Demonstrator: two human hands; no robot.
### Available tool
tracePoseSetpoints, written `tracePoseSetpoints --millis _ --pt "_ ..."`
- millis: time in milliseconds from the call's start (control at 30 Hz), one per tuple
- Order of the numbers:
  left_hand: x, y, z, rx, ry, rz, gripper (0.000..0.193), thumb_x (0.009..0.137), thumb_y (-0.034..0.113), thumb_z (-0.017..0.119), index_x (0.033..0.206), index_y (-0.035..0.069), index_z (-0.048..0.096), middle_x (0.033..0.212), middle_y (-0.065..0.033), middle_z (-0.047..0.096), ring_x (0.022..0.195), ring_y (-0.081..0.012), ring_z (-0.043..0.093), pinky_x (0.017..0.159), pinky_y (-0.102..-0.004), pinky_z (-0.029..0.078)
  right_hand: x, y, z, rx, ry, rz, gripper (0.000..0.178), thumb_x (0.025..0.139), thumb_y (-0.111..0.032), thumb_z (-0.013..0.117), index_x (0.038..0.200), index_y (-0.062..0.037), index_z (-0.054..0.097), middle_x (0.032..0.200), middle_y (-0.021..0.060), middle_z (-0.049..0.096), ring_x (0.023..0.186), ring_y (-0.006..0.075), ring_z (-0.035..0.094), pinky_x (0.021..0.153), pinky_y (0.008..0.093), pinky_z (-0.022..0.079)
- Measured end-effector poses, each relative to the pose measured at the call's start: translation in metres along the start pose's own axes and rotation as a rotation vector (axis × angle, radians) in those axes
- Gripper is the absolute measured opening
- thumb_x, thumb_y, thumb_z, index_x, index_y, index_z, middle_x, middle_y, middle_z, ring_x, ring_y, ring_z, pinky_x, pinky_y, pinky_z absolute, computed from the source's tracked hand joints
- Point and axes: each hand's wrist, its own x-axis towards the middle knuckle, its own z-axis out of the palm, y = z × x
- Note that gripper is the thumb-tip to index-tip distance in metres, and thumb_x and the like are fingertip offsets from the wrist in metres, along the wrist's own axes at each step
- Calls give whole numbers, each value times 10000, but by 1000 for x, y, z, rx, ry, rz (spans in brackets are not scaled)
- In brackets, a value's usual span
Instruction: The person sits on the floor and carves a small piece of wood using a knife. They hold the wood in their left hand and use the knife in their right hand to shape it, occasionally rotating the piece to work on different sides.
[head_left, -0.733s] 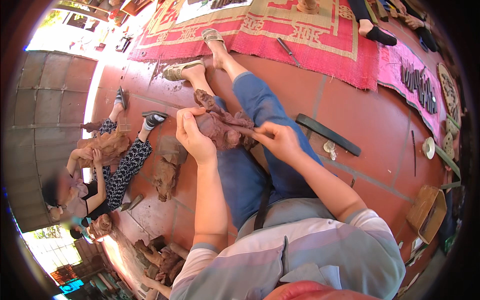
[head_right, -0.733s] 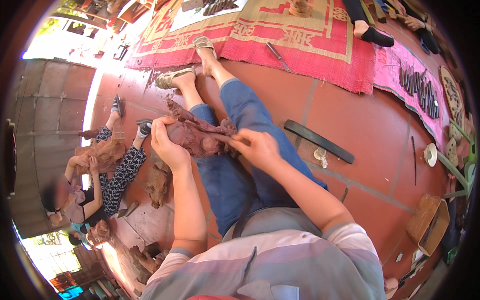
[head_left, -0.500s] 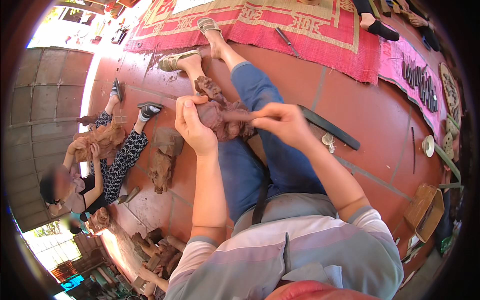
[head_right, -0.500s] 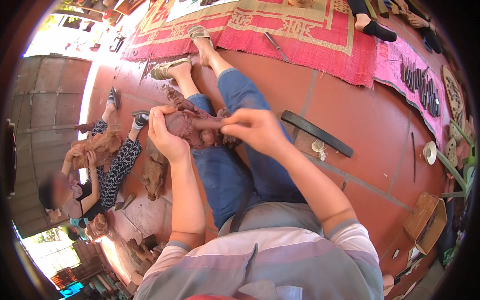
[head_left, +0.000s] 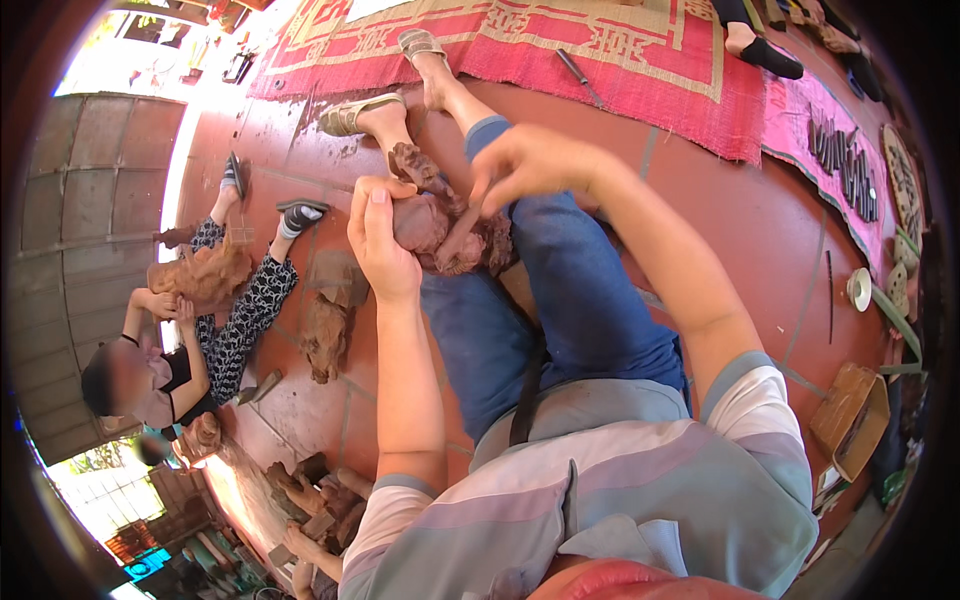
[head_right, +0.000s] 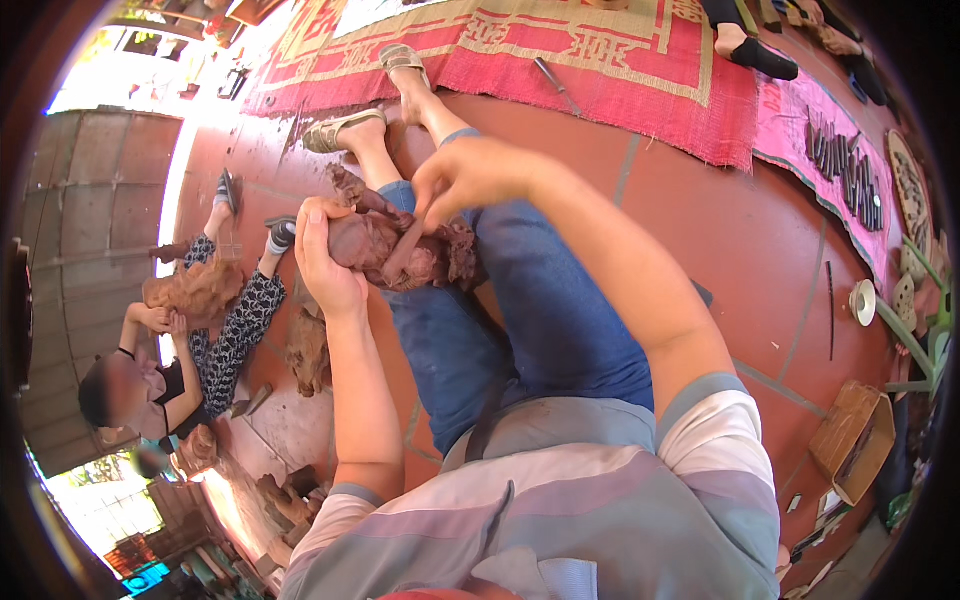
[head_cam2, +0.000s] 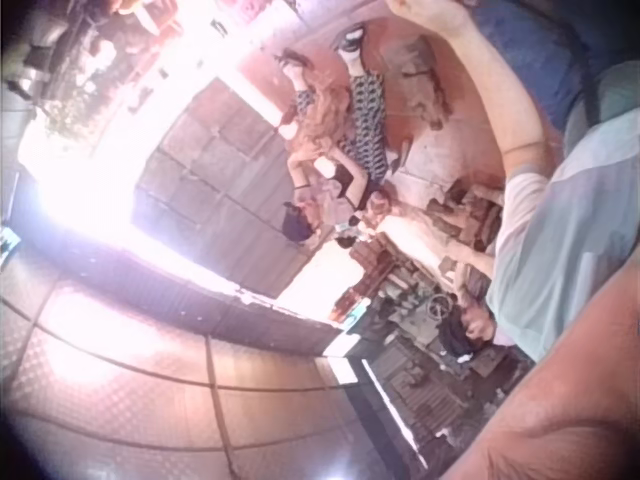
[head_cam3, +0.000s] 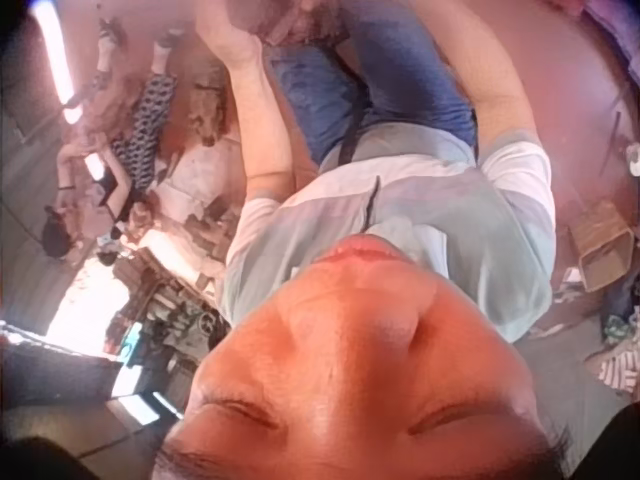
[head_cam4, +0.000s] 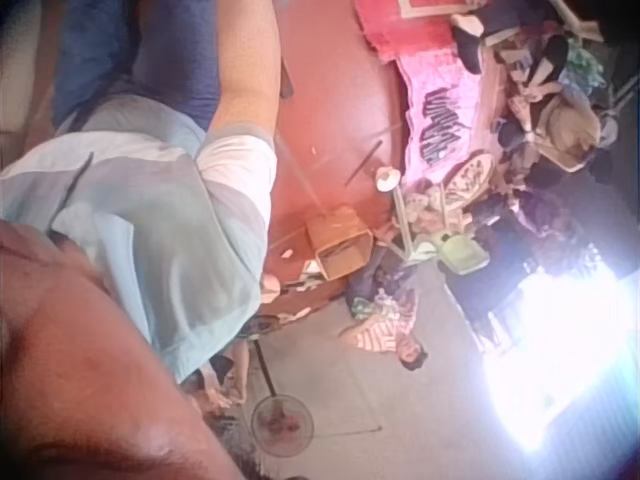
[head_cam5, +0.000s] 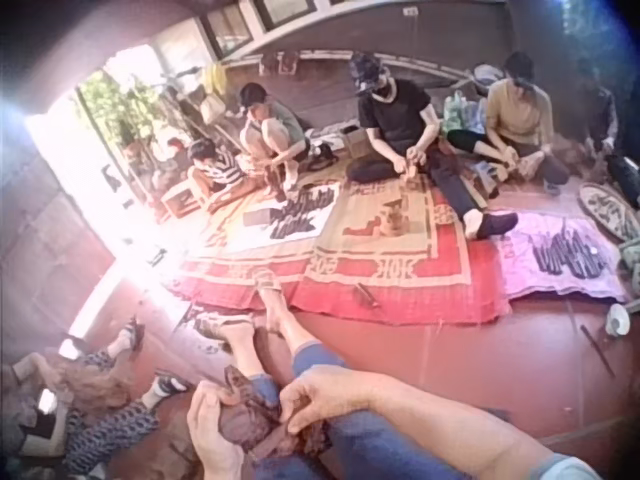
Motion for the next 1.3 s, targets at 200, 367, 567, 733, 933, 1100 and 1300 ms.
tracePoseSetpoints --millis 200,367,567,733,933,1100,1300 --pt "1 1 1 2 -19 68 263 925 177 386 777 6 520 787 -43 523 781 -117 471 761 -251 365 -31 4 -33 -418 121 69 164 689 -226 715 818 -130 685 789 48 674 757 173 633 668 314 466" --pt "-4 -1 -1 -21 -14 9 267 933 178 393 784 6 533 783 -37 542 774 -108 475 763 -248 364 -8 -20 2 -534 127 1 147 708 -240 695 810 -139 662 756 55 665 699 200 639 613 318 467" --pt "-4 -4 -2 1 10 18 292 936 195 382 792 3 548 796 -55 566 781 -103 487 761 -243 376 -60 10 -9 -198 488 102 120 736 -84 702 824 -17 655 733 35 660 662 84 589 573 244 440" --pt "-9 -1 -2 -131 -15 -85 277 939 188 417 796 17 582 769 0 551 735 -69 468 709 -225 383 -66 74 31 -129 550 243 95 755 -56 695 806 17 661 779 44 674 733 71 600 650 223 458" --pt "-5 -5 -3 -129 -59 -35 279 944 188 410 804 18 580 777 -4 541 751 -72 469 723 -223 381 -62 16 49 -2 280 -28 138 731 -51 719 850 -5 667 814 46 678 802 104 621 709 238 480" --pt "-1 -8 -7 -88 6 -56 305 946 189 394 786 14 585 770 -18 573 749 -83 487 730 -231 386 -25 37 26 -42 301 40 154 763 -73 698 895 -3 658 828 38 668 773 85 595 729 234 470" --pt "-5 -5 -4 -53 21 -50 299 932 185 380 773 -3 550 776 -47 559 754 -108 503 731 -239 392 -48 10 26 -268 264 -128 147 727 -130 726 836 -47 672 810 57 673 753 137 629 676 271 480"
